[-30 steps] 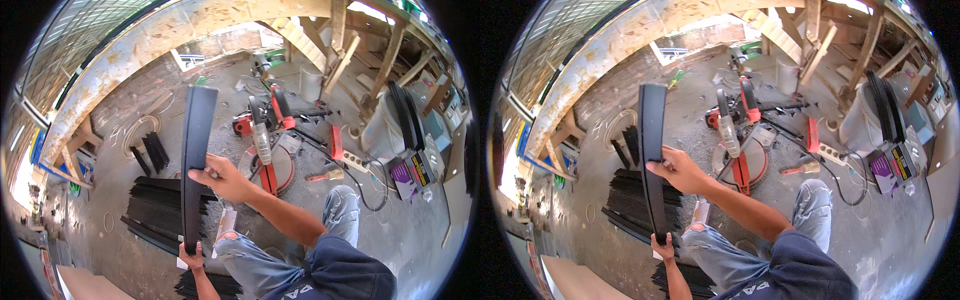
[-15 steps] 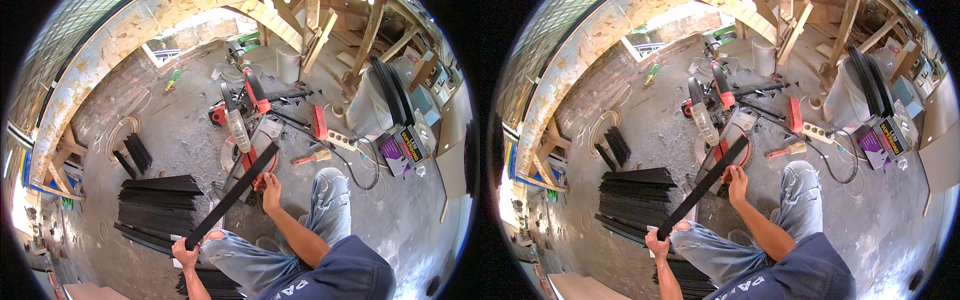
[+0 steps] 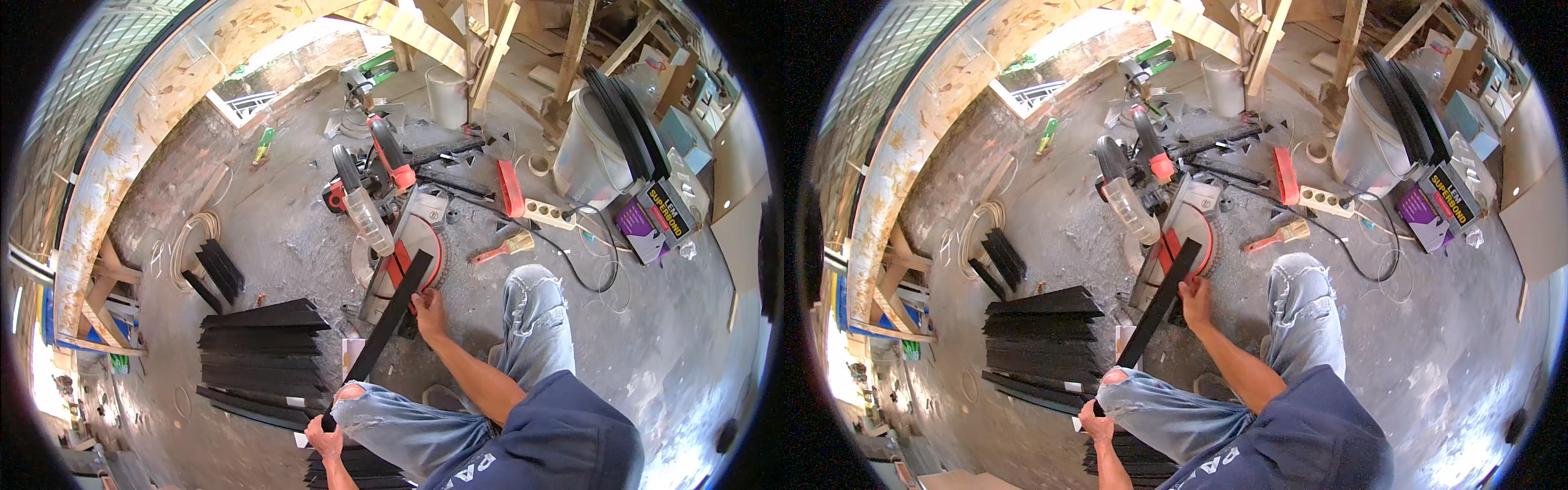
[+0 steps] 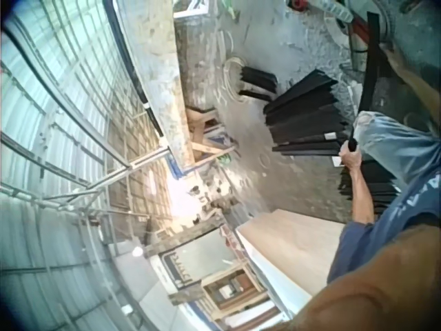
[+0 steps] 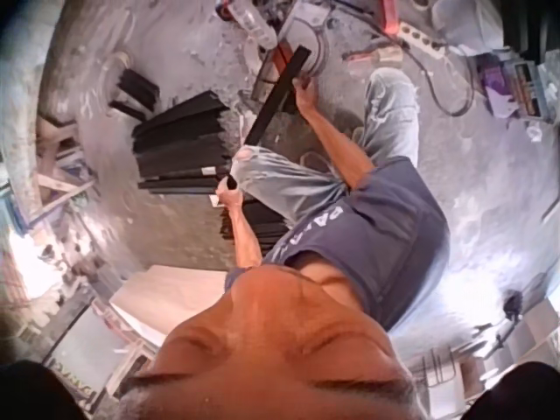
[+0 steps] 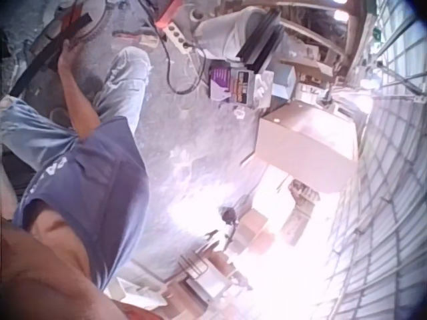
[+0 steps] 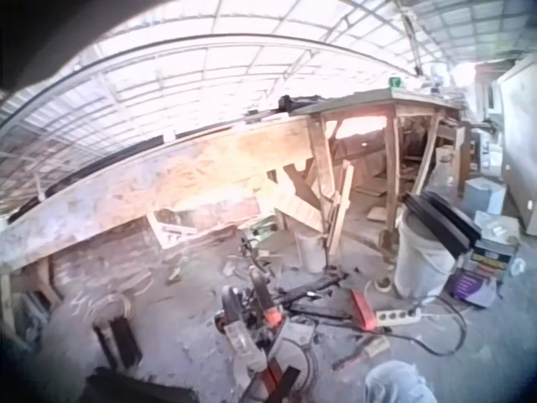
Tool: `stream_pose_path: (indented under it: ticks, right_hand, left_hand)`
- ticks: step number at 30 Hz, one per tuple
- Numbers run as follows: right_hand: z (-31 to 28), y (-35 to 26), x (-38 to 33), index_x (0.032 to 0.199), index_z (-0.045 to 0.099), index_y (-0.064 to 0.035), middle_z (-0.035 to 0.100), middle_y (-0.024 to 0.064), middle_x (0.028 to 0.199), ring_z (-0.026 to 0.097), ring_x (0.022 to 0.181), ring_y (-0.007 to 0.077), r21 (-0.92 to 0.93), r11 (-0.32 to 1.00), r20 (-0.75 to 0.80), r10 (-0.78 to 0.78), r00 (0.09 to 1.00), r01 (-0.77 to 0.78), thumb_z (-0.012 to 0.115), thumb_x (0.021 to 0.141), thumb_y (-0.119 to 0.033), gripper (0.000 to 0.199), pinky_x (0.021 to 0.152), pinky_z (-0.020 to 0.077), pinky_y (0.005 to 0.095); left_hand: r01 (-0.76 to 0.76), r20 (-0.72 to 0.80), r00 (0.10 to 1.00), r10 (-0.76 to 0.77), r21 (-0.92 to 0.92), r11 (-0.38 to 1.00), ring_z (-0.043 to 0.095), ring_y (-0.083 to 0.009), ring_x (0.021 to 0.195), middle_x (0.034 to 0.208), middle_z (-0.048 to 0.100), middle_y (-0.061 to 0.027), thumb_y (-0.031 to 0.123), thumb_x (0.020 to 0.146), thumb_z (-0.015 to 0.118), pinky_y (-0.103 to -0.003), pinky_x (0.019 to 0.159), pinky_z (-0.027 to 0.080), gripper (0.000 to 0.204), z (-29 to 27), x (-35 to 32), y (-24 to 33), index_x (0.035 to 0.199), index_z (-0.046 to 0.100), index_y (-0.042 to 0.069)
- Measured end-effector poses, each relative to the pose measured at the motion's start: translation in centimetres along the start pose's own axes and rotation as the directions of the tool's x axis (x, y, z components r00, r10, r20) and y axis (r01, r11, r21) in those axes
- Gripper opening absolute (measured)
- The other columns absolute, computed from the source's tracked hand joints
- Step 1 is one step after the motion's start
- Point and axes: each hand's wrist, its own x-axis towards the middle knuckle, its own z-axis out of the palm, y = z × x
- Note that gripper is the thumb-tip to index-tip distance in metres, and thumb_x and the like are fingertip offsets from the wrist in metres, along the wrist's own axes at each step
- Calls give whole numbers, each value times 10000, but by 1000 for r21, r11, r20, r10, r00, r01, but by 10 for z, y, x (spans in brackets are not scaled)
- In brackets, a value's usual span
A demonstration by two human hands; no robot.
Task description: The person cuts a black board using a miter saw, after picking it up from a pile and aligning it against the saw's fence.
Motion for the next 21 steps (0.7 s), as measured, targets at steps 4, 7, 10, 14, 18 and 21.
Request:
stream_pose_path:
  ticks: [4, 7, 10, 14, 18, 21]
  right_hand:
    - [42, -23, -5, 1145, 556, 34, 653, 150, 948, 635, 875, 251, -174, 981, 62, -74, 995, 84, 700, 881, -300, 449, 767, 501, 373]
    - [45, -31, 1, 1100, 577, 53, 662, 205, 985, 641, 951, 339, -330, 943, 246, 46, 968, 39, 686, 876, -270, 407, 852, 471, 419]
    - [54, -37, 2, 1025, 595, 53, 663, 232, 973, 639, 952, 377, -380, 914, 234, -51, 971, 139, 678, 868, -228, 332, 817, 476, 445]
    - [55, -39, 11, 987, 597, 48, 663, 238, 920, 643, 903, 401, -375, 924, 304, 53, 951, 68, 687, 860, -219, 309, 779, 481, 457]
    - [51, -27, 23, 940, 608, 38, 669, 216, 845, 654, 846, 390, -432, 897, 238, 10, 971, 97, 711, 844, -219, 293, 739, 486, 454]
    - [52, -25, 26, 911, 620, 26, 680, 190, 825, 666, 823, 361, -413, 907, 207, 9, 978, 79, 721, 837, -224, 280, 724, 491, 442]
  left_hand:
    - [143, 61, 988, -142, -18, 990, 597, -383, 949, 947, 660, -177, 174, 629, 775, -455, 843, 427, 399, -4, -14, -18, 975, 643, 24]
    - [190, 48, 981, -189, -2, 982, 599, -403, 931, 944, 663, -192, 211, 642, 788, -465, 830, 431, 415, -2, -23, -16, 976, 646, 10]
    - [262, 97, 962, -255, -76, 962, 603, -429, 899, 940, 671, -212, 236, 644, 797, -488, 793, 454, 431, 2, -25, -24, 975, 662, -6]
    - [253, 94, 965, -244, -92, 963, 627, -442, 844, 886, 675, -238, 172, 649, 764, -480, 744, 487, 377, 7, -25, -34, 964, 671, -14]
    - [234, 128, 968, -214, -164, 958, 634, -438, 853, 898, 678, -234, 110, 669, 717, -464, 767, 492, 317, 16, -19, -24, 955, 667, -18]
    - [282, 149, 957, -250, -259, 924, 634, -436, 836, 893, 680, -222, 105, 676, 710, -449, 768, 496, 320, 29, -17, -42, 965, 658, -24]
